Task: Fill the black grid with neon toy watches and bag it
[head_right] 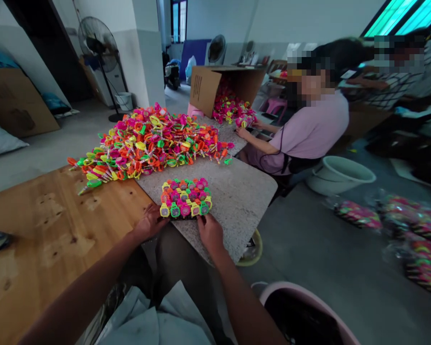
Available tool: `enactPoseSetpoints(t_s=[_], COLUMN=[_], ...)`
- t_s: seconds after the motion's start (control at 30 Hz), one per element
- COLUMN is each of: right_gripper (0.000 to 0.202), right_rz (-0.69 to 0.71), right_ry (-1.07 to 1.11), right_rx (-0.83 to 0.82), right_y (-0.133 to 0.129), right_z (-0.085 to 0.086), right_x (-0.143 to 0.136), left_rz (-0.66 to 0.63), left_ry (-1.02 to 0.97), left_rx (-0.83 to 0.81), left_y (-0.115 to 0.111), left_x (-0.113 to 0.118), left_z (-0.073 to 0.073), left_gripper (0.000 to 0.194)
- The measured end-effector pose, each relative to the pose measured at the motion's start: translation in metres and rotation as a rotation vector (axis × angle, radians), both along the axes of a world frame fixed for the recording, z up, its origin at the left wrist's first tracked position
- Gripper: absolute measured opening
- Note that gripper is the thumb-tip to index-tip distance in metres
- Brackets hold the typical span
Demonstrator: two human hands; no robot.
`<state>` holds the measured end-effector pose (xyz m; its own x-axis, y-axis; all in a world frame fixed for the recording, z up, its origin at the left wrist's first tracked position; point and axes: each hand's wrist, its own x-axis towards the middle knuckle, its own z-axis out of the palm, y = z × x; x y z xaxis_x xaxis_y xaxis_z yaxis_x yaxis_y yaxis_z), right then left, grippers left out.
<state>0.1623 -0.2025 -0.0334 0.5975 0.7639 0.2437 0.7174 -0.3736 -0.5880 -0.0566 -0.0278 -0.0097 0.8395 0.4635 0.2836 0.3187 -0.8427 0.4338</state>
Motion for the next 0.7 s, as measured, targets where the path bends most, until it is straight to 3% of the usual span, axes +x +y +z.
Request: enactPoseSetpoints(t_s=[0.4, 0.7], right_gripper=[0.033, 0.040], right_rz=[-0.104, -0.182], right_ry=[-0.072, 0.009], right_rx=[0.006, 0.045], right_y=[0.011, -0.005], right_z=[-0.006, 0.000], right_x=[-0.004, -0.026], left_rz=[0.023, 0.021], left_ry=[-0.016, -0.018], left_rx=[-0.011, 0.006], left_y=[-0.001, -0.003], left_x=[0.000, -0.001], left_z=[-0.009, -0.009], left_gripper=[0.025, 0.026])
